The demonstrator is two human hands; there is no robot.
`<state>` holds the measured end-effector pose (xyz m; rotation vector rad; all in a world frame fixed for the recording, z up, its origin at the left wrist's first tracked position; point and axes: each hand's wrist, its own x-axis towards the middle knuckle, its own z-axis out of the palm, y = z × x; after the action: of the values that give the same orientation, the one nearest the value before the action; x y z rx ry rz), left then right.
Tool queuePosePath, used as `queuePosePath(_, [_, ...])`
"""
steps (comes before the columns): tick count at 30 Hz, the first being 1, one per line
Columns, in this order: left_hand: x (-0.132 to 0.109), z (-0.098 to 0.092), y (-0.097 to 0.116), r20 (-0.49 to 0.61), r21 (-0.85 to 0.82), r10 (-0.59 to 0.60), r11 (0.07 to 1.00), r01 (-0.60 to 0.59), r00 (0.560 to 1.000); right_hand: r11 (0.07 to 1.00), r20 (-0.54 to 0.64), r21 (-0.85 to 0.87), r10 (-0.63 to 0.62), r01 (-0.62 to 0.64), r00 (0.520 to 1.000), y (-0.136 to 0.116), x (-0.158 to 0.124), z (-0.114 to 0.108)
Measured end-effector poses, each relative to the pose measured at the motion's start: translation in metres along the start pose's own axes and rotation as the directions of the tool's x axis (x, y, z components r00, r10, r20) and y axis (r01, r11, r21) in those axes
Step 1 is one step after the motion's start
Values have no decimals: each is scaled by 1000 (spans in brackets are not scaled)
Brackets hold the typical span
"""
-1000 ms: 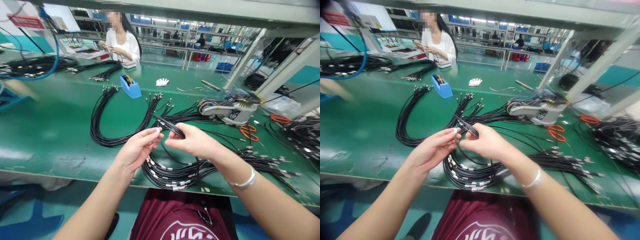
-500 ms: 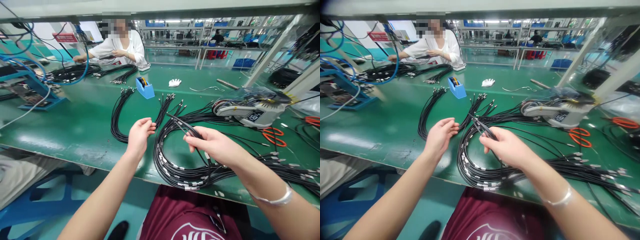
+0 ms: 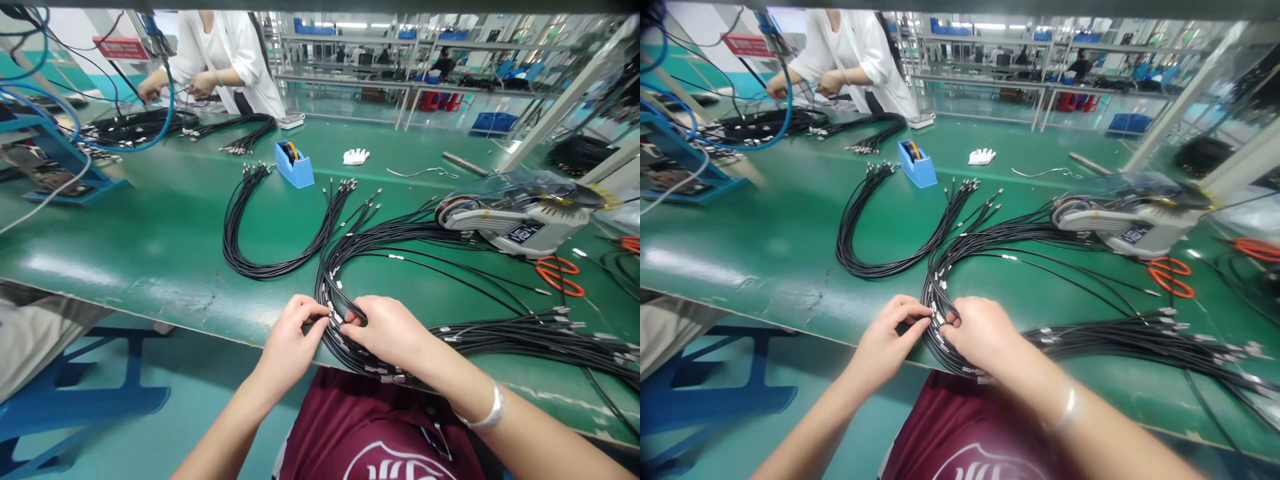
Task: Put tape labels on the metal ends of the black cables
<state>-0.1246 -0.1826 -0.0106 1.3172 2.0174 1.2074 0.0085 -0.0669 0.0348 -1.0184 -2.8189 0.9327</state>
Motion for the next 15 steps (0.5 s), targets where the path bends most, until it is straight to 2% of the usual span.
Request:
queuePosePath(2, [-3,-1,0,-31,-52,-23,998,21,999,1000,20,-5,6,-6,1000,2,2,2])
queuePosePath(4, [-7,-2,3,-96,-108,-52,993,41,994,996,70,79,33,-38,997,4,3,-1])
queuePosePath(6, [-8,-4,8,-136,-228,-147,967,113,980,975,101,214,46,-67,994,5,2,-9])
queuePosePath(7, [-8,-4,11,-119,-317,-214,934,168,969,959,103,275,45,-72,994,4,1,-14])
queuePosePath(10, [0,0,24,86,-608,-347,724,325,934,929,71,363,45,-67,996,1,-7,-30])
queuePosePath(12, [10,5,31,229,-752,-325,539,379,918,925,70,375,44,-67,997,-2,-12,-35])
queuePosePath(14, [19,10,37,293,-832,-290,392,393,911,914,74,399,40,-67,996,-3,-14,-35])
queuePosePath(15, [23,12,38,300,-852,-286,349,390,910,906,75,419,36,-64,997,-2,-13,-34])
